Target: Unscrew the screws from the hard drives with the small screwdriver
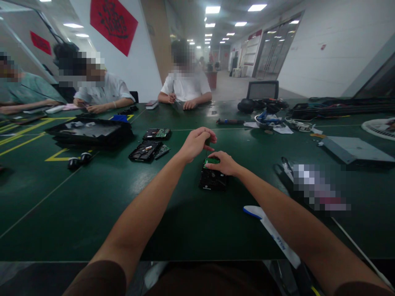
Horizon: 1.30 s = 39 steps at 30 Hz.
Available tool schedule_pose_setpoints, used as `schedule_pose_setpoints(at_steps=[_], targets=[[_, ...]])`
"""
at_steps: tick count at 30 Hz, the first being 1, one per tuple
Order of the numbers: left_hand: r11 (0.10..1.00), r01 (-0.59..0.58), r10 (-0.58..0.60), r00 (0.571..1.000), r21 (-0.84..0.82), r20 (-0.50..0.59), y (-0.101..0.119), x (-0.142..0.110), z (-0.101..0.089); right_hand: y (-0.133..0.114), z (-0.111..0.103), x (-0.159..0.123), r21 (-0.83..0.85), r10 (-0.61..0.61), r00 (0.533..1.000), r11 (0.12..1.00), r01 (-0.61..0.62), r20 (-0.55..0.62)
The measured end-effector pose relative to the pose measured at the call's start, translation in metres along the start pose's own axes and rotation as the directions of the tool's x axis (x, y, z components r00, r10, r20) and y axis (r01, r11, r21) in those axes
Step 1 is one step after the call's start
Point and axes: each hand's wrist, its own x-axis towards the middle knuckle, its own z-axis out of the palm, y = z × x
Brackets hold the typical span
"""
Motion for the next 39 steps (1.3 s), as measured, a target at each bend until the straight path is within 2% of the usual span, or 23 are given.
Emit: schedule_pose_setpoints(at_steps=[1, 3, 5, 7, 9, 13, 16, 18, 22, 24, 26, 29, 35, 39], targets=[[0.999, -0.012, 0.013, 1.000, 0.032, -0.017, -0.001, 0.001, 0.000, 0.000, 0.000, 0.000, 0.001, 0.003, 1.000, 1.000, -0.003, 0.002], [0.975, -0.065, 0.081, 0.995, 0.215, -0.066, -0.004, 0.001, -0.001, -0.001, 0.000, 0.000, 0.001, 0.005, 1.000, 1.000, -0.005, 0.003], [0.878, -0.128, 0.192, 0.977, 0.462, -0.094, -0.005, 0.002, -0.004, -0.001, 0.000, 0.000, -0.001, 0.006, 1.000, 1.000, -0.006, -0.002], [0.775, -0.171, 0.283, 0.955, 0.608, -0.091, -0.006, 0.001, -0.006, -0.001, 0.000, 0.000, -0.005, 0.009, 1.000, 1.000, -0.009, -0.003], [0.768, -0.180, 0.286, 0.955, 0.615, -0.077, -0.007, 0.001, -0.008, -0.001, -0.001, -0.001, -0.009, 0.009, 1.000, 1.000, -0.009, 0.001], [0.872, -0.104, 0.142, 0.989, 0.479, -0.043, -0.009, 0.001, -0.006, -0.002, -0.002, -0.001, -0.019, 0.013, 1.000, 1.000, -0.013, 0.016], [0.881, -0.064, 0.105, 0.993, 0.468, -0.061, -0.009, 0.001, -0.005, -0.004, -0.003, -0.001, -0.022, 0.018, 1.000, 1.000, -0.018, 0.020], [0.832, -0.079, 0.148, 0.986, 0.549, -0.083, -0.008, 0.001, -0.005, -0.004, -0.003, -0.002, -0.021, 0.019, 0.999, 1.000, -0.018, 0.026], [0.620, -0.148, 0.300, 0.952, 0.771, -0.058, -0.003, -0.001, -0.007, -0.005, -0.003, -0.001, -0.025, 0.024, 0.999, 0.999, -0.024, 0.022], [0.552, -0.143, 0.315, 0.948, 0.821, -0.047, -0.002, -0.001, -0.008, -0.005, -0.003, -0.001, -0.026, 0.021, 1.000, 0.999, -0.020, 0.022], [0.531, -0.135, 0.305, 0.952, 0.836, -0.040, 0.000, -0.002, -0.009, -0.005, -0.003, 0.000, -0.028, 0.021, 0.999, 0.999, -0.020, 0.026], [0.551, -0.161, 0.298, 0.955, 0.819, -0.013, 0.001, -0.003, -0.010, -0.004, -0.002, 0.000, -0.028, 0.020, 0.999, 0.999, -0.020, 0.026], [0.713, -0.156, 0.271, 0.960, 0.684, -0.064, -0.002, -0.004, -0.011, -0.003, -0.002, -0.001, -0.023, 0.017, 1.000, 1.000, -0.016, 0.016], [0.768, -0.153, 0.255, 0.964, 0.622, -0.079, -0.006, -0.002, -0.009, -0.004, -0.002, -0.001, 0.003, 0.013, 1.000, 1.000, -0.013, 0.016]])
